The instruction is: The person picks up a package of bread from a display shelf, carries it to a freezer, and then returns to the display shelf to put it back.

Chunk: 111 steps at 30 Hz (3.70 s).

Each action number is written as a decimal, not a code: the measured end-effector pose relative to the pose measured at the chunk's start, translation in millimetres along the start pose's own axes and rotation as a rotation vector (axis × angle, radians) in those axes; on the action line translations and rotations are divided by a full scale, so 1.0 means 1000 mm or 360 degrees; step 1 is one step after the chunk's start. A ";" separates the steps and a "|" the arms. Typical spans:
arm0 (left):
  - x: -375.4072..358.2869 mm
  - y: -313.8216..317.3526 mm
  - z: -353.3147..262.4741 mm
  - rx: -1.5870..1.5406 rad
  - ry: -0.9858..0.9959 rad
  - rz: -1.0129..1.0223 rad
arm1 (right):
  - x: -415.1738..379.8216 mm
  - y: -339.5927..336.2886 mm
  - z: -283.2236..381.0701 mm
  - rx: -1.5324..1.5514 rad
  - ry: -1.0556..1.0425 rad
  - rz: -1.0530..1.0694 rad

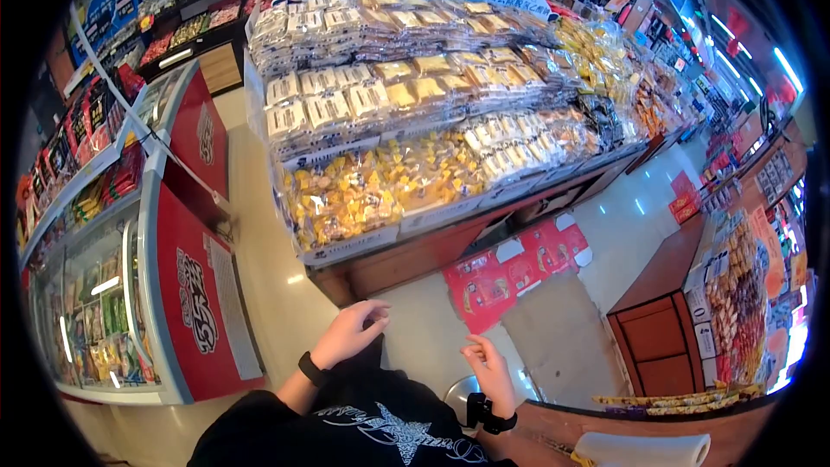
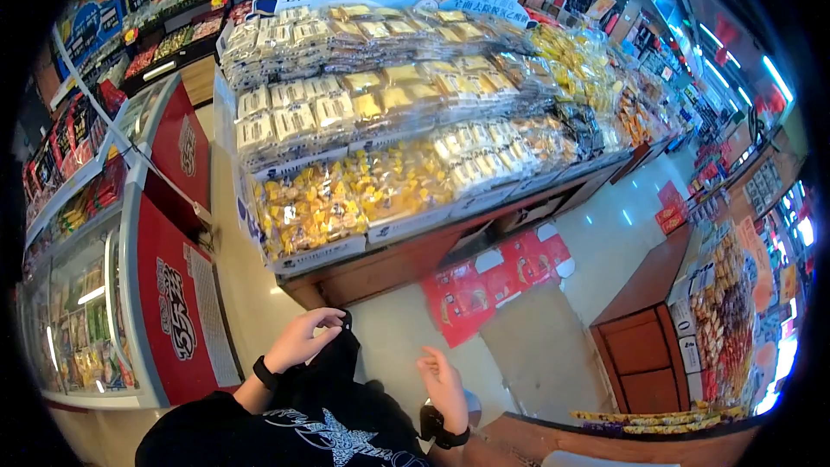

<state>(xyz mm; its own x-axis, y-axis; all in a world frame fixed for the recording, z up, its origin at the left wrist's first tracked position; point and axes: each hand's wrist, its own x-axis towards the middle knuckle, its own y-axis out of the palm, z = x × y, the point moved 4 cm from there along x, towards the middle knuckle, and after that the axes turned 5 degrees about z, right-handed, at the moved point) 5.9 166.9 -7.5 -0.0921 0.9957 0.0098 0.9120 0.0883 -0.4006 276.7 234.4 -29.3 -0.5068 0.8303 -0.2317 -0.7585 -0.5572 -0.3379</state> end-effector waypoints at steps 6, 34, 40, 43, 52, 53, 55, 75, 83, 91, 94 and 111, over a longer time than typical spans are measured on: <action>0.069 -0.044 0.024 -0.0208 -0.0099 -0.0113 | 0.080 -0.008 0.040 -0.0058 -0.0017 -0.0062; 0.169 -0.083 0.150 0.0132 -0.0796 -0.0188 | 0.398 0.074 0.044 -0.0448 -0.0150 0.1240; 0.180 -0.061 0.180 0.0045 -0.0928 -0.0505 | 0.429 0.078 0.022 -0.0393 -0.0047 0.1586; 0.180 -0.055 0.172 -0.0174 -0.1126 -0.0614 | 0.435 0.082 0.013 -0.0426 -0.0060 0.1763; 0.183 -0.041 0.144 -0.0202 -0.0883 -0.0978 | 0.436 0.088 0.036 -0.0415 -0.0095 0.2112; 0.182 -0.042 0.139 -0.0228 -0.0820 -0.1016 | 0.434 0.088 0.039 -0.0414 -0.0104 0.2153; 0.175 -0.040 0.134 -0.0179 -0.0841 -0.1105 | 0.431 0.088 0.056 -0.0316 0.0036 0.2161; -0.065 -0.011 -0.058 0.0001 -0.0760 -0.2347 | 0.223 0.190 0.194 -0.0093 -0.0902 0.2744; -0.205 0.047 -0.088 0.0189 -0.0830 -0.2667 | 0.080 0.250 0.187 0.0004 -0.0786 0.3061; -0.289 0.102 -0.131 0.0193 -0.1140 -0.3019 | -0.034 0.298 0.186 -0.0071 -0.0739 0.3534; -0.306 0.120 -0.135 0.0135 -0.1190 -0.3191 | -0.062 0.318 0.181 -0.0230 -0.0704 0.3683; -0.424 0.052 -0.121 0.0125 -0.1232 -0.3668 | -0.189 0.501 0.204 -0.0242 -0.0234 0.4008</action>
<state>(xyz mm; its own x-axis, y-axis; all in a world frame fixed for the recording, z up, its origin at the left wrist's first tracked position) 141.0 -247.2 78.7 -0.5707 -0.8143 0.1065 -0.8053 0.5295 -0.2665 -91.0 -201.2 31.6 0.0009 -0.9970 -0.0772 0.9604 -0.0206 0.2779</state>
